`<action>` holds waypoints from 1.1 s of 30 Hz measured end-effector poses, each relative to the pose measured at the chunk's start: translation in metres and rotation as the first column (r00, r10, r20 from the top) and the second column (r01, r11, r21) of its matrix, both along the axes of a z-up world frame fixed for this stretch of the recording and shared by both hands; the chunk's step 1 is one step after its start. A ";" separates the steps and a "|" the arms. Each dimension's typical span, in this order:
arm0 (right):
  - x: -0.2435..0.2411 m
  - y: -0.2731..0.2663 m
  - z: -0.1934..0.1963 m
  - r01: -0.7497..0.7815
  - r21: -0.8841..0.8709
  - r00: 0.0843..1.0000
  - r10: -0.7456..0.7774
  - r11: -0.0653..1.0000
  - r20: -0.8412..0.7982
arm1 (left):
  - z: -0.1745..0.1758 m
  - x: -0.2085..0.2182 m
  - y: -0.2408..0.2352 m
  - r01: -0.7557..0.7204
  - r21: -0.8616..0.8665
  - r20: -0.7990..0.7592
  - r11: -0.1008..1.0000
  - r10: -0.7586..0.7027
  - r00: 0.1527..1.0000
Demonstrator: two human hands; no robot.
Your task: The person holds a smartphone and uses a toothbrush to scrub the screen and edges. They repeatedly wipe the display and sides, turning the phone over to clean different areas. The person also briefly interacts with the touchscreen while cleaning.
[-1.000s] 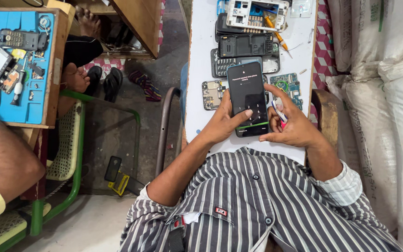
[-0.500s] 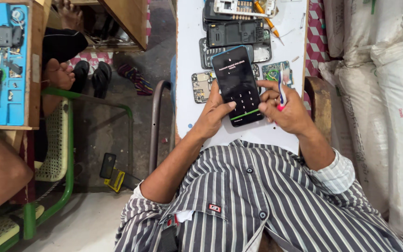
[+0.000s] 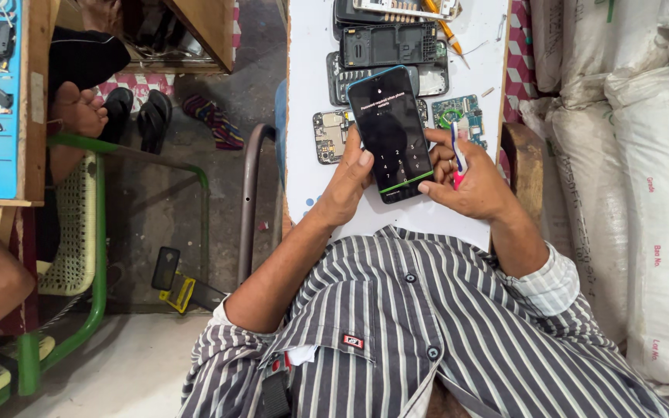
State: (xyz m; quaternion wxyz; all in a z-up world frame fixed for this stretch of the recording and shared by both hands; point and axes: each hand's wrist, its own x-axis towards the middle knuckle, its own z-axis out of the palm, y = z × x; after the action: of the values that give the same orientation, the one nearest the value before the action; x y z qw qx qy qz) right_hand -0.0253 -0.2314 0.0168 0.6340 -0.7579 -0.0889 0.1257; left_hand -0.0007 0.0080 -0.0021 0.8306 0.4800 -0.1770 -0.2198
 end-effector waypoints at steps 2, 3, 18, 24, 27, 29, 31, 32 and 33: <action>0.000 -0.001 -0.002 0.026 -0.005 1.000 -0.026 1.000 -0.010 | -0.002 0.000 0.000 0.007 -0.008 -0.009 1.000 -0.007 1.000; 0.000 -0.001 -0.003 0.039 -0.006 0.999 -0.039 0.999 -0.014 | -0.003 0.000 0.001 0.006 -0.006 -0.007 1.000 -0.006 1.000; 0.000 -0.005 -0.006 -0.035 0.000 0.999 0.035 0.999 0.016 | -0.007 0.000 0.001 -0.010 0.052 -0.001 0.999 0.010 1.000; 0.001 -0.009 -0.012 -0.067 -0.117 0.996 0.073 0.991 0.042 | -0.009 0.002 -0.002 -0.017 -0.020 0.026 1.000 0.018 0.999; -0.002 -0.005 -0.011 -0.084 -0.067 0.996 0.084 0.994 0.000 | -0.009 0.002 -0.002 -0.086 0.017 0.075 0.996 0.084 0.994; -0.003 -0.003 -0.011 -0.072 -0.070 0.997 0.072 0.995 -0.010 | -0.008 0.002 -0.001 -0.107 0.044 0.103 0.993 0.102 0.989; -0.002 -0.002 -0.011 -0.067 -0.066 0.998 0.066 0.996 -0.016 | -0.007 0.002 0.000 -0.128 0.065 0.153 0.990 0.116 0.981; -0.002 -0.002 -0.011 -0.070 -0.060 0.998 0.069 0.996 -0.016 | -0.007 0.002 0.001 -0.135 0.074 0.177 0.988 0.121 0.977; -0.001 -0.001 -0.011 -0.068 -0.056 0.998 0.067 0.996 -0.016 | -0.005 0.001 0.000 -0.123 0.059 0.172 0.991 0.111 0.979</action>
State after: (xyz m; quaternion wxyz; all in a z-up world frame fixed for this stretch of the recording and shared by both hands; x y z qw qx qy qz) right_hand -0.0265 -0.2328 0.0057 0.6083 -0.7712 -0.1063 0.1549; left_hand 0.0008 0.0083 -0.0076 0.8070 0.5350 -0.2102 -0.1354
